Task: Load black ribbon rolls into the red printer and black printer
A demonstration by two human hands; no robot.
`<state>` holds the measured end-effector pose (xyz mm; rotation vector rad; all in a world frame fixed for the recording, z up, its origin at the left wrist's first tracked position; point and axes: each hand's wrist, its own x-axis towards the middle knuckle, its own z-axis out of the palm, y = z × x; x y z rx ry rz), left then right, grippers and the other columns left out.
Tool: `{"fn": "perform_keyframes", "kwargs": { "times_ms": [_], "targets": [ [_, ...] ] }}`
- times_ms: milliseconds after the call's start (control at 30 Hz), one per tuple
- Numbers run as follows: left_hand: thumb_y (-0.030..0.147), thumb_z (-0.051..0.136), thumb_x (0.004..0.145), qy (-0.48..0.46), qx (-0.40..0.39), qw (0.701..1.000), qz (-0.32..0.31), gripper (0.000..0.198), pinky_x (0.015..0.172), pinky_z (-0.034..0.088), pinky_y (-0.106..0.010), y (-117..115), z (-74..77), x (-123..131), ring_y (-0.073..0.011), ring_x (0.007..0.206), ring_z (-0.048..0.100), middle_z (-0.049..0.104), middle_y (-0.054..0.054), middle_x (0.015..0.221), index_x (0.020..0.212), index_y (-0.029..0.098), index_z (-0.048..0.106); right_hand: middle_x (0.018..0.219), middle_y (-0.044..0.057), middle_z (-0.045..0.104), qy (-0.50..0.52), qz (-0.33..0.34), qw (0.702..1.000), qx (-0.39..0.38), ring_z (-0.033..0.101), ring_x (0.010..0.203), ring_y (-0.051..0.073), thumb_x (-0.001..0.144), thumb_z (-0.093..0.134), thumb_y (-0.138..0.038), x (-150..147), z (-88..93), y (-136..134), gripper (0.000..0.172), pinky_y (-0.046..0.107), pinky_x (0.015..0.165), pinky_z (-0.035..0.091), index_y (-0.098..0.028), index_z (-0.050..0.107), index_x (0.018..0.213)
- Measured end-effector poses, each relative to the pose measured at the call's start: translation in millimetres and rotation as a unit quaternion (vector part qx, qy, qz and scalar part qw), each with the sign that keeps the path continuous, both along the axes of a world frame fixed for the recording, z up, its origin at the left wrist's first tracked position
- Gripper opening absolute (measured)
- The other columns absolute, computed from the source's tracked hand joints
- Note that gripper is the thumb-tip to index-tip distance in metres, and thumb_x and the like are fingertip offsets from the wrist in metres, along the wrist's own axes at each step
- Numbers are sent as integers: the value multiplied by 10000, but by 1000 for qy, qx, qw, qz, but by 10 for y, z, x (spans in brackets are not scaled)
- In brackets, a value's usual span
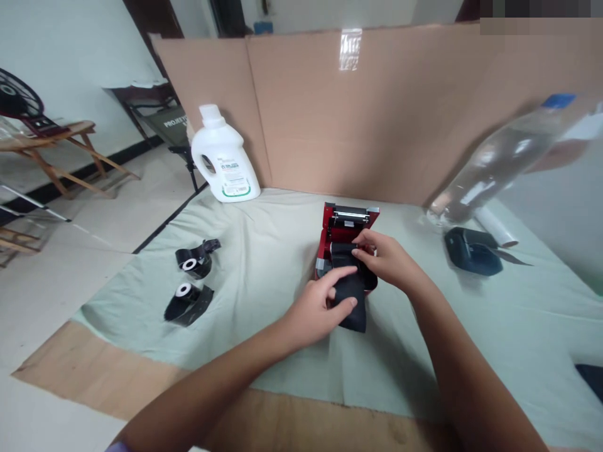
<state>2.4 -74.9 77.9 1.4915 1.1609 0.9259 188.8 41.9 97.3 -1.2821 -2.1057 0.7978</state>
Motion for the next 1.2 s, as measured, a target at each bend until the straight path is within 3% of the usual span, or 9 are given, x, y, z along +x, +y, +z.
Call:
{"fn": "perform_keyframes", "kwargs": {
  "times_ms": [100,233,500,767,900,1100,1200],
  "targets": [
    [306,609,943,-41,-11,999,-20,402,568,466,-216,-59,-211,29,-110,536,579,620,32,631,1322,185,659,843,24,706,-30,-7,1000,-5,598,728,194,849,601,-257,-32,-41,9,88,319,683,433,-225,615,930],
    [284,603,944,-48,31,997,-51,294,536,422,-197,-83,-374,73,-101,488,567,686,-2,591,1177,149,720,895,38,729,-67,-20,998,1,622,753,201,881,576,-218,-47,-55,8,84,316,696,427,-227,600,962],
    [322,589,973,-90,85,992,-27,277,517,441,-183,3,-673,101,-101,487,604,716,-39,609,1076,113,739,1038,68,761,-131,-42,990,-11,683,927,234,915,552,-195,-100,-47,78,196,322,783,459,-214,650,1084],
    [327,582,992,-116,150,982,-22,280,517,469,-188,68,-712,156,-124,525,669,737,-60,634,1070,109,739,1023,49,790,-278,-66,958,14,703,922,273,882,594,-270,-258,33,59,221,333,692,433,-268,779,1003],
    [304,577,999,-123,160,979,-26,264,531,480,-187,65,-704,153,-125,557,689,748,-63,657,1076,110,739,1054,47,794,-253,-77,964,17,712,931,272,887,577,-244,-250,10,77,258,339,707,454,-265,792,1027],
    [273,544,1014,-110,178,977,-37,288,692,576,-241,28,-619,143,-150,677,745,799,-92,790,1137,112,748,1130,11,791,-169,-21,985,-28,721,1014,243,909,604,-253,-124,-18,131,269,340,850,515,-264,787,1106],
    [294,529,1018,-111,176,977,-43,317,648,574,-234,16,-590,157,-150,661,741,805,-108,817,1153,108,748,1137,18,791,-189,-3,982,-24,722,1012,251,915,604,-245,-122,5,102,277,356,857,524,-262,794,1116]
  ]
}}
